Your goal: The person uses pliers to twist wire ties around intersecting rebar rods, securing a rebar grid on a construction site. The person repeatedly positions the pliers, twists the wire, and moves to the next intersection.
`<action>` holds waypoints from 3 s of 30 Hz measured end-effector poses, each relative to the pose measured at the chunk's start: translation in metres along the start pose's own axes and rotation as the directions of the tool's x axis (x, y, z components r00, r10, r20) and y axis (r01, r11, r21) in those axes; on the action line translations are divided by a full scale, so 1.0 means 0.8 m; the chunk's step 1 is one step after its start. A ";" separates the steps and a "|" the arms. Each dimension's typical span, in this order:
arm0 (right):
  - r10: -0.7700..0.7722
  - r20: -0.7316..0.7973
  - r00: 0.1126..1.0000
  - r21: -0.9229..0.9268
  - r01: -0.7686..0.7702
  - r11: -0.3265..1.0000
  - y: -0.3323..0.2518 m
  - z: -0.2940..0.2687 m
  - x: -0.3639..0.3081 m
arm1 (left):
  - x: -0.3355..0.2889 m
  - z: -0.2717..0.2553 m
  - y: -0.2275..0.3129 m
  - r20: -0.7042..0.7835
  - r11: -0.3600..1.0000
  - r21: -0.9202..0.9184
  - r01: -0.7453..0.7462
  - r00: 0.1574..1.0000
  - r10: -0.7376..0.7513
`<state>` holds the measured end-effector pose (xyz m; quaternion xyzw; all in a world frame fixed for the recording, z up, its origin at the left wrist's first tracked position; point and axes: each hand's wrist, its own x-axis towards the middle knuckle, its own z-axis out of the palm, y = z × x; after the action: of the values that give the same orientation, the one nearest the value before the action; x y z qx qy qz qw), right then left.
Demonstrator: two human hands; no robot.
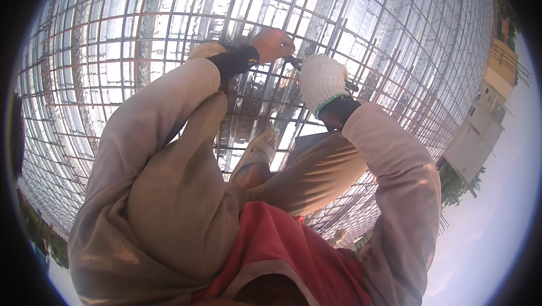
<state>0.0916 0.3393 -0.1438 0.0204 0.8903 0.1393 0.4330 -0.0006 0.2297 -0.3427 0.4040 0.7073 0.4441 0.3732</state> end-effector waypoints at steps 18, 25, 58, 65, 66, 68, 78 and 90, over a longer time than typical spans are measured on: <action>-0.282 0.530 0.800 0.832 -0.425 0.357 0.075 0.028 0.010 | -0.345 -0.154 -0.149 -0.863 0.443 0.456 0.772 0.505 0.009; -0.102 -0.002 0.995 0.050 0.102 0.993 0.043 0.005 -0.028 | -0.389 -0.187 -0.159 -0.840 0.492 0.442 0.750 0.538 -0.065; -0.227 0.665 0.712 0.741 -0.668 0.074 0.094 -0.038 -0.025 | -0.383 -0.190 -0.154 -0.829 0.567 0.465 0.680 0.560 0.008; -0.033 0.125 0.992 0.308 -0.007 0.951 0.064 -0.032 -0.044 | -0.386 -0.187 -0.154 -0.834 0.530 0.471 0.705 0.552 0.008; -0.095 0.059 0.994 0.200 0.081 0.976 0.065 -0.032 -0.045 | -0.385 -0.190 -0.154 -0.832 0.537 0.473 0.699 0.555 0.012; -0.064 0.116 0.991 0.196 0.040 0.980 0.058 -0.038 -0.045 | -0.384 -0.192 -0.154 -0.831 0.536 0.474 0.699 0.556 0.010; -0.168 0.622 0.765 0.771 -0.561 0.301 0.081 -0.028 -0.040 | -0.387 -0.186 -0.133 -0.847 0.492 0.421 0.762 0.525 -0.088; -0.515 0.167 0.841 0.930 0.039 0.366 0.119 0.064 -0.017 | -0.383 -0.194 -0.122 -0.854 0.600 0.311 0.737 0.494 -0.163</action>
<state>0.1316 0.4408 -0.1384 0.1243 0.6907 -0.4459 0.5556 -0.0406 -0.1246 -0.3310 0.0637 0.9834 0.1695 -0.0114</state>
